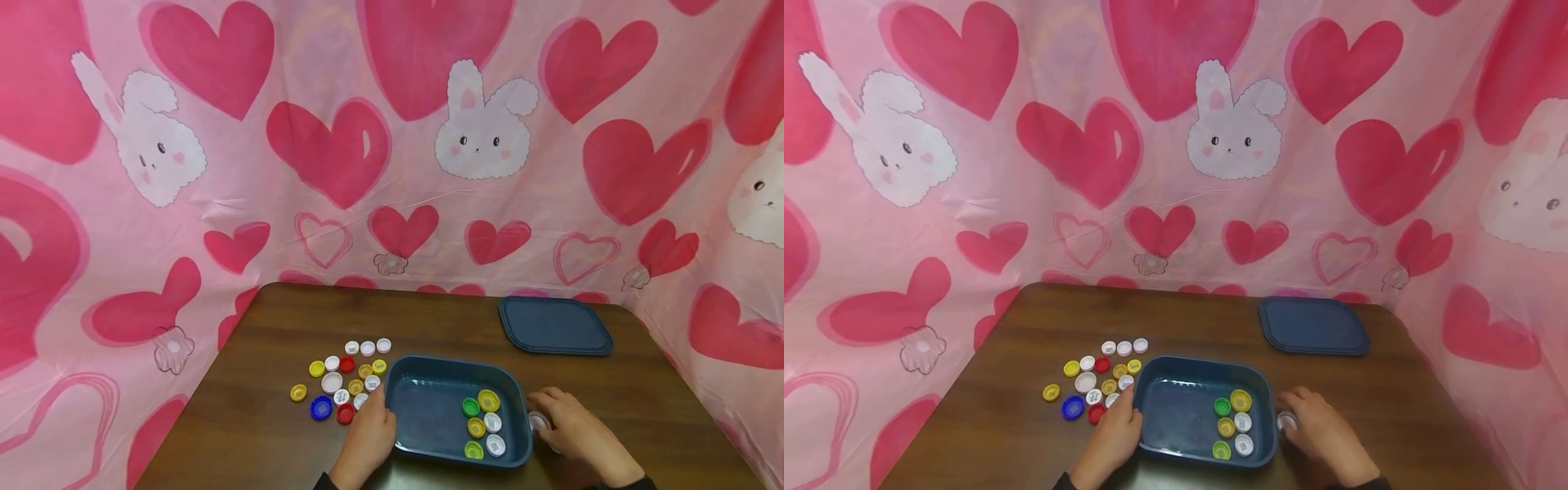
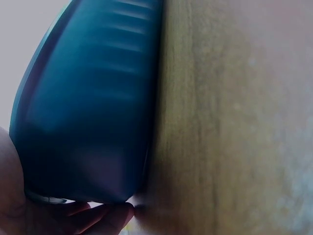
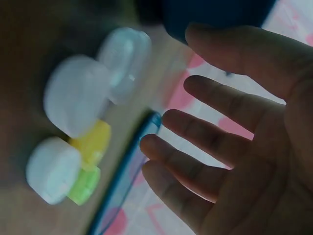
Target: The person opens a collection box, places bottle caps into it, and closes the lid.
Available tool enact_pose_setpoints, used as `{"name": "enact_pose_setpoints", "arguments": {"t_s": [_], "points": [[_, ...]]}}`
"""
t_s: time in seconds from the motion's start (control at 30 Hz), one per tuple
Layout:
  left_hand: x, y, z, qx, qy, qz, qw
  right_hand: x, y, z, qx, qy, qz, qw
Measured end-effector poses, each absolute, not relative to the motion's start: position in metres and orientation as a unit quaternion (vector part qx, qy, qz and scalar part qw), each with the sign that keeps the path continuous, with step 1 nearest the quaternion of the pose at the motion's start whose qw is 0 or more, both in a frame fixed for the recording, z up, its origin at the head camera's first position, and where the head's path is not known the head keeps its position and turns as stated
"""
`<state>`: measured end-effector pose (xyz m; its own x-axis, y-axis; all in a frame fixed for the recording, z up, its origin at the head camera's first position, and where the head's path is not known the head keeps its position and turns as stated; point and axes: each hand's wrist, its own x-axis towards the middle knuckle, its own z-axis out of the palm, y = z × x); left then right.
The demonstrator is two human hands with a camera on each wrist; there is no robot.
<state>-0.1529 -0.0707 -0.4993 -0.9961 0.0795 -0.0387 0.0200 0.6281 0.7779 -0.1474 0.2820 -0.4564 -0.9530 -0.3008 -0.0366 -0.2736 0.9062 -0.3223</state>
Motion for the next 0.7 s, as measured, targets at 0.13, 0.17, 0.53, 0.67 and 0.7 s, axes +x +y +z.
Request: {"name": "enact_pose_setpoints", "arguments": {"t_s": [0.13,0.17,0.53,0.67,0.7], "points": [[-0.153,-0.071,-0.5,0.026,0.901,0.432,0.037,-0.148,0.278,-0.467,-0.15,0.976,-0.151,0.045],[-0.153,-0.071,-0.5,0.024,0.9,0.433,0.041,-0.149,0.277,-0.469,-0.141,0.977,-0.15,0.057],[-0.154,-0.07,-0.501,0.013,0.894,0.443,0.061,-0.152,0.265,-0.476,-0.068,0.978,-0.141,0.141],[-0.154,-0.071,-0.501,0.017,0.895,0.443,0.056,-0.153,0.267,-0.473,-0.08,0.98,-0.138,0.117],[-0.154,-0.071,-0.501,0.019,0.896,0.441,0.053,-0.152,0.267,-0.471,-0.087,0.981,-0.138,0.103]]}}
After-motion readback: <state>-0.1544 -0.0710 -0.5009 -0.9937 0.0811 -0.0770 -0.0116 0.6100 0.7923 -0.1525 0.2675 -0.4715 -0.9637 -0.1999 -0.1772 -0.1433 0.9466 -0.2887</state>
